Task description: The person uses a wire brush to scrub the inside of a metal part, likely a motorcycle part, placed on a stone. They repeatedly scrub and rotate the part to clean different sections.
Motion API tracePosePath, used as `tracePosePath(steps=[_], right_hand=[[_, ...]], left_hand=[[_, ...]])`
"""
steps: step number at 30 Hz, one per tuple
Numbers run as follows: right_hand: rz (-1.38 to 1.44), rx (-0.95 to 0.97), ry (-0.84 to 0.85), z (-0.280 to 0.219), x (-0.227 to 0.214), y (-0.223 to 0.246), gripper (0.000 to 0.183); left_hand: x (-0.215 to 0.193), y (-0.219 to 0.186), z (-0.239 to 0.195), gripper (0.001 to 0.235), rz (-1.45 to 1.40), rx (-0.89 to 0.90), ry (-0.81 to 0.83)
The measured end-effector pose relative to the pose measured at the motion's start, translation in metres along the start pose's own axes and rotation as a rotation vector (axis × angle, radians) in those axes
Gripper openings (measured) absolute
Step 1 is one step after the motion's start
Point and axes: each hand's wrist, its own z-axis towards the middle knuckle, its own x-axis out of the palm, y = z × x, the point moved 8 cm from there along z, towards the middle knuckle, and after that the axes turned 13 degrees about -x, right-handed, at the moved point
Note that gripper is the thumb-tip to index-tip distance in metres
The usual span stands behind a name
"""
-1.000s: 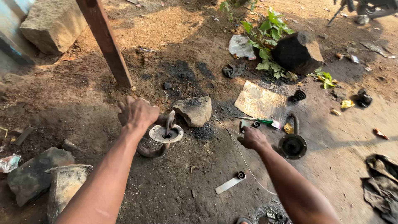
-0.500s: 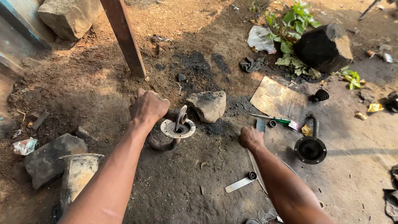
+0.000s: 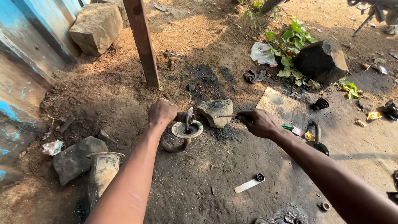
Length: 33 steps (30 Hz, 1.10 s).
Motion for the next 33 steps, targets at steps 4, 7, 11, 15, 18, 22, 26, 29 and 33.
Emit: tracePosePath(steps=[4, 7, 11, 15, 18, 22, 26, 29, 33], right_hand=[[-0.071, 0.108, 0.014, 0.0, -0.011, 0.047, 0.032], [-0.044, -0.031, -0.142, 0.012, -0.015, 0.088, 0.03], [-0.024, -0.023, -0.173, 0.019, -0.013, 0.108, 0.029], [0.006, -0.041, -0.21, 0.032, -0.005, 0.117, 0.03], [0.006, 0.096, -0.079, 0.038, 0.014, 0.099, 0.028], [0.043, -0.041, -0.131, 0.04, 0.019, 0.092, 0.026], [0.045, 0.027, -0.154, 0.035, 0.005, 0.082, 0.025], [-0.015, -0.04, -0.17, 0.037, -0.013, 0.101, 0.026], [-0.143, -0.117, -0.205, 0.048, -0.026, 0.138, 0.025]], left_hand=[[-0.006, 0.011, -0.004, 0.033, -0.068, -0.02, -0.031], [-0.007, 0.026, 0.001, 0.034, -0.077, -0.052, -0.057], [-0.002, 0.04, 0.013, 0.032, -0.087, -0.053, -0.136], [-0.014, 0.033, 0.011, 0.025, -0.085, 0.036, -0.302], [-0.006, 0.03, 0.001, 0.034, -0.118, -0.054, -0.112], [-0.009, 0.033, 0.001, 0.035, -0.184, -0.111, -0.078], [-0.013, 0.052, 0.012, 0.035, -0.208, -0.172, -0.077], [-0.027, 0.044, 0.009, 0.035, -0.13, -0.076, -0.223], [-0.024, 0.044, 0.005, 0.034, -0.189, -0.124, -0.161]])
